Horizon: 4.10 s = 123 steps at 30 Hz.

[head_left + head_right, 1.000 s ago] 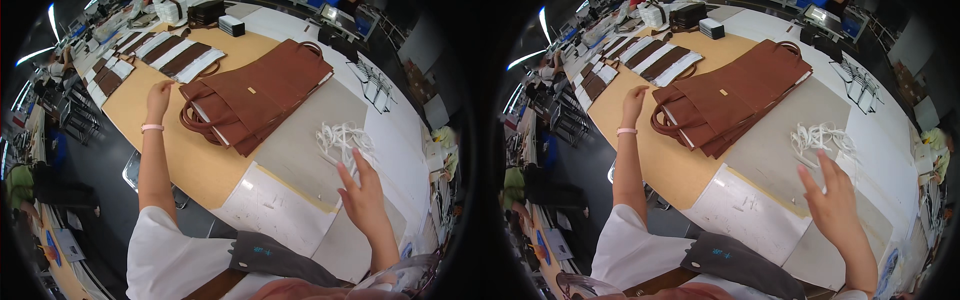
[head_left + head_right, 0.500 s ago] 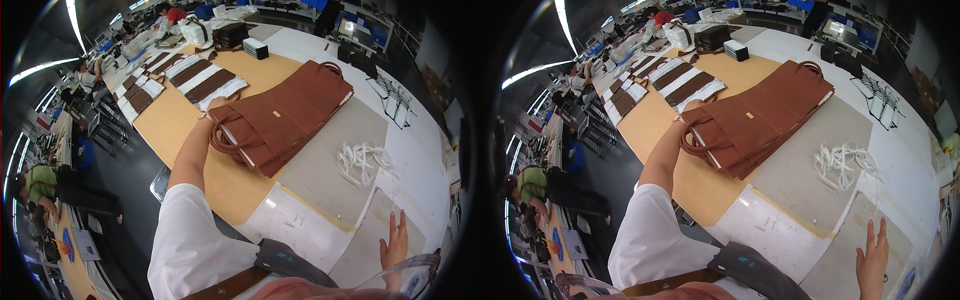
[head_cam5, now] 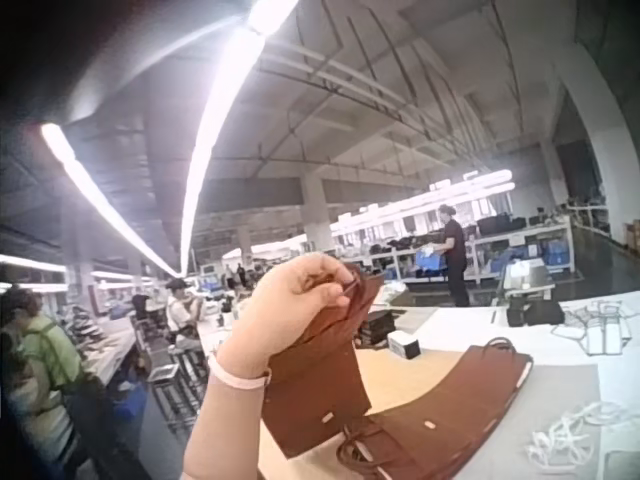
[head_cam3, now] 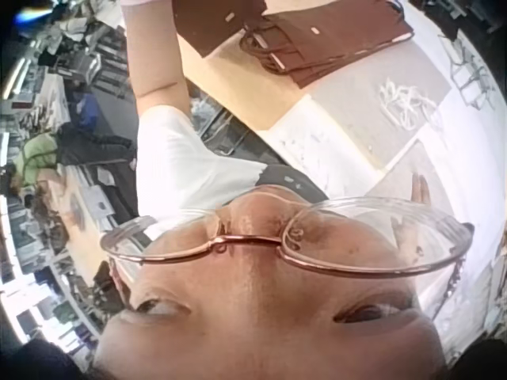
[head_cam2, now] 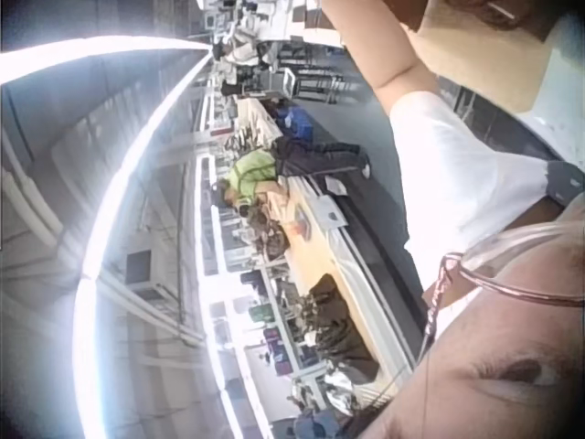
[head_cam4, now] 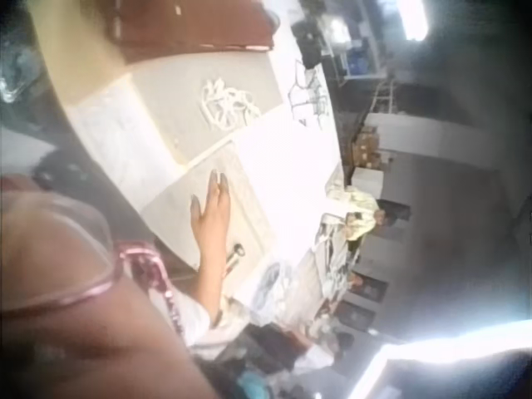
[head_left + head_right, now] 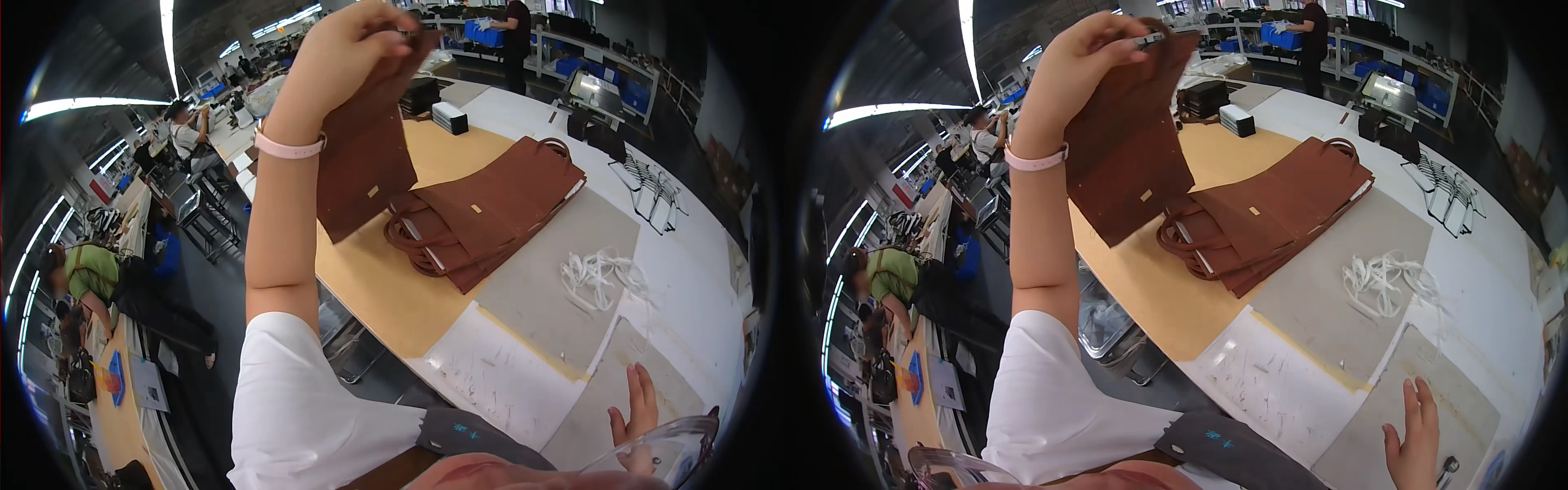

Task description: The person assembles a brown and white striped tote bag by hand. They use a hammer to secure a metal rivet on the bag's edge, then attach a white ribbon handle by threading it through the bag's fabric and securing it with a small metal fastener.

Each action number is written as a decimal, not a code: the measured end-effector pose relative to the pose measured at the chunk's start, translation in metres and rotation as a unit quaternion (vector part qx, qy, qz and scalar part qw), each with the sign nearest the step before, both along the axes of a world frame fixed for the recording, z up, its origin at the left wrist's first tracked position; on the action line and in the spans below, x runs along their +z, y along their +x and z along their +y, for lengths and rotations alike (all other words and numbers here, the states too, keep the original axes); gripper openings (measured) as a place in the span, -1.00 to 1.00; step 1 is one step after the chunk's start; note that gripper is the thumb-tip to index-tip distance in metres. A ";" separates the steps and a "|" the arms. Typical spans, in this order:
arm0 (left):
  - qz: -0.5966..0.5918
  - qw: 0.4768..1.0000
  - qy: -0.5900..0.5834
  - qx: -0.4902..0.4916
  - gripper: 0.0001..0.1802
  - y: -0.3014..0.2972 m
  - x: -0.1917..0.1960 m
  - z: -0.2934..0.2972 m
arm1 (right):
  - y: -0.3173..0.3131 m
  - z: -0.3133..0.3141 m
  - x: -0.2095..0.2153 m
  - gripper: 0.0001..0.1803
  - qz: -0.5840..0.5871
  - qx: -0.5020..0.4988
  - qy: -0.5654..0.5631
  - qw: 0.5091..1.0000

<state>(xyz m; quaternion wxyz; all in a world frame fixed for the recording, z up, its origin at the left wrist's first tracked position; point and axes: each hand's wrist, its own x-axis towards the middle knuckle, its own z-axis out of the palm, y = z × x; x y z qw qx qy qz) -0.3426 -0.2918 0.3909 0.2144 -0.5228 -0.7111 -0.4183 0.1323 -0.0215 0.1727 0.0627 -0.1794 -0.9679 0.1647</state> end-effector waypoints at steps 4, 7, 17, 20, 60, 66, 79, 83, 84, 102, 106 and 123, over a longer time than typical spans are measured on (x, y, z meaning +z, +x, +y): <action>-0.240 0.874 -0.186 -0.379 -0.68 0.113 0.003 0.079 | 0.011 -0.017 0.006 -0.11 0.068 0.005 -0.191 0.979; -0.225 0.795 -0.276 -0.491 -0.48 0.179 -0.055 0.123 | 0.026 -0.024 -0.005 -0.09 0.143 0.033 -0.386 0.911; -0.139 0.645 -0.286 -0.695 -0.37 0.290 -0.218 0.180 | 0.082 -0.033 -0.098 -0.20 0.352 -0.176 -0.521 0.757; -0.084 0.730 -0.337 -0.589 -0.43 0.267 -0.252 0.144 | 0.098 -0.031 -0.127 -0.43 0.403 -0.301 -0.527 0.686; -0.153 0.987 -0.013 -0.036 -0.75 0.195 -0.420 -0.038 | -0.187 0.058 -0.197 -0.84 0.178 -0.128 0.100 0.971; -0.241 0.970 0.037 -0.019 -0.75 0.199 -0.412 -0.038 | -0.141 0.003 -0.104 -0.92 0.392 -0.105 -0.144 0.903; -0.838 0.349 0.020 -0.418 -0.45 0.231 -0.370 0.085 | -0.041 -0.136 -0.090 -0.82 0.188 0.129 -0.288 0.930; -0.781 0.443 0.064 -0.435 -0.48 0.213 -0.366 0.097 | -0.021 -0.135 -0.086 -0.86 0.188 0.035 -0.233 0.953; -0.797 0.463 0.135 -0.364 -0.46 0.212 -0.357 0.096 | -0.015 -0.135 -0.082 -0.87 0.204 -0.016 -0.220 0.954; -0.771 0.526 0.213 -0.290 -0.44 0.201 -0.343 0.102 | 0.031 -0.107 -0.104 -0.85 0.169 -0.119 -0.349 0.914; -0.758 0.554 0.183 -0.292 -0.45 0.211 -0.339 0.103 | 0.033 -0.102 -0.102 -0.85 0.090 -0.094 -0.366 0.921; -0.831 0.389 0.121 -0.379 -0.38 0.266 -0.347 0.099 | -0.036 -0.101 -0.094 -0.72 0.366 -0.121 -0.251 0.888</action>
